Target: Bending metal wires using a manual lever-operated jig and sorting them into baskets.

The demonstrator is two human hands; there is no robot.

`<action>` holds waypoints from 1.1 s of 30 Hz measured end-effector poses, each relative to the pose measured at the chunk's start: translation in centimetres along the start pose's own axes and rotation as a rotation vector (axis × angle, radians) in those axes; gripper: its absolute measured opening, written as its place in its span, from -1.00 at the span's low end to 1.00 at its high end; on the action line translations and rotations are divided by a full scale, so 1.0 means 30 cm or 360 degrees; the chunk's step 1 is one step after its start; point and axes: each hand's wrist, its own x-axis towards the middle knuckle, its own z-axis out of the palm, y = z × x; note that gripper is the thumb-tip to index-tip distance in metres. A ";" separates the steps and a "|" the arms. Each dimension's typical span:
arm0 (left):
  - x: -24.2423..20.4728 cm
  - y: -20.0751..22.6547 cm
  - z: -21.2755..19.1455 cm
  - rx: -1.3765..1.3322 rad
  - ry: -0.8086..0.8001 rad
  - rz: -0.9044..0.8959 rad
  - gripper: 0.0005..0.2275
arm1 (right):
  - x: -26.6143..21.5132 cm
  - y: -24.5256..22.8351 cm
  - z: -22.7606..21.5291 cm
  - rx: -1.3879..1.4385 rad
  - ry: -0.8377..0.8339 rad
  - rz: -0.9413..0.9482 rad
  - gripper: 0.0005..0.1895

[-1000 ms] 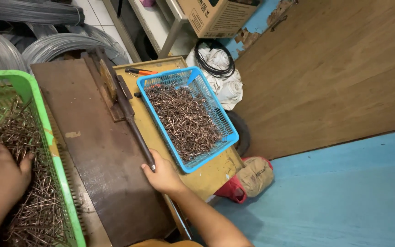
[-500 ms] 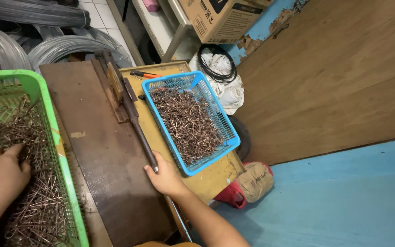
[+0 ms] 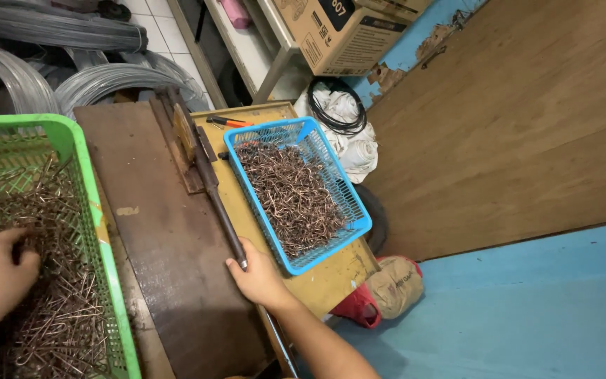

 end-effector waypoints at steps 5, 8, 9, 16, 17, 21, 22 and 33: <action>0.006 -0.046 0.037 -0.0654 0.0107 0.0011 -0.66 | 0.000 0.000 0.000 0.0038 0.0016 0.0001 -0.47; 0.001 -0.052 0.040 -0.0955 0.0072 -0.0014 -0.60 | -0.002 -0.013 -0.007 0.0030 -0.0013 0.0036 -0.49; 0.000 -0.046 0.022 -0.1045 0.0013 -0.0042 -0.62 | -0.002 -0.017 -0.010 0.0019 -0.0026 0.0044 -0.49; -0.031 -0.057 0.037 -0.1773 -0.0025 -0.0112 -0.58 | 0.007 -0.006 -0.004 0.0019 -0.0054 0.0050 -0.51; -0.037 -0.054 0.027 -0.1773 -0.0029 -0.0121 -0.58 | 0.007 -0.007 -0.003 0.0015 -0.0063 0.0052 -0.51; -0.054 -0.027 -0.022 -0.1680 -0.0035 -0.0113 -0.62 | 0.008 -0.014 -0.006 0.0014 -0.0072 0.0104 -0.50; -0.059 -0.020 -0.038 -0.1714 -0.0076 -0.0134 -0.63 | 0.007 -0.018 -0.008 0.0029 -0.0080 0.0123 -0.51; 0.019 -0.214 0.270 -0.1747 0.0128 0.0003 -0.67 | 0.014 0.003 0.005 0.0042 -0.0066 0.0115 -0.50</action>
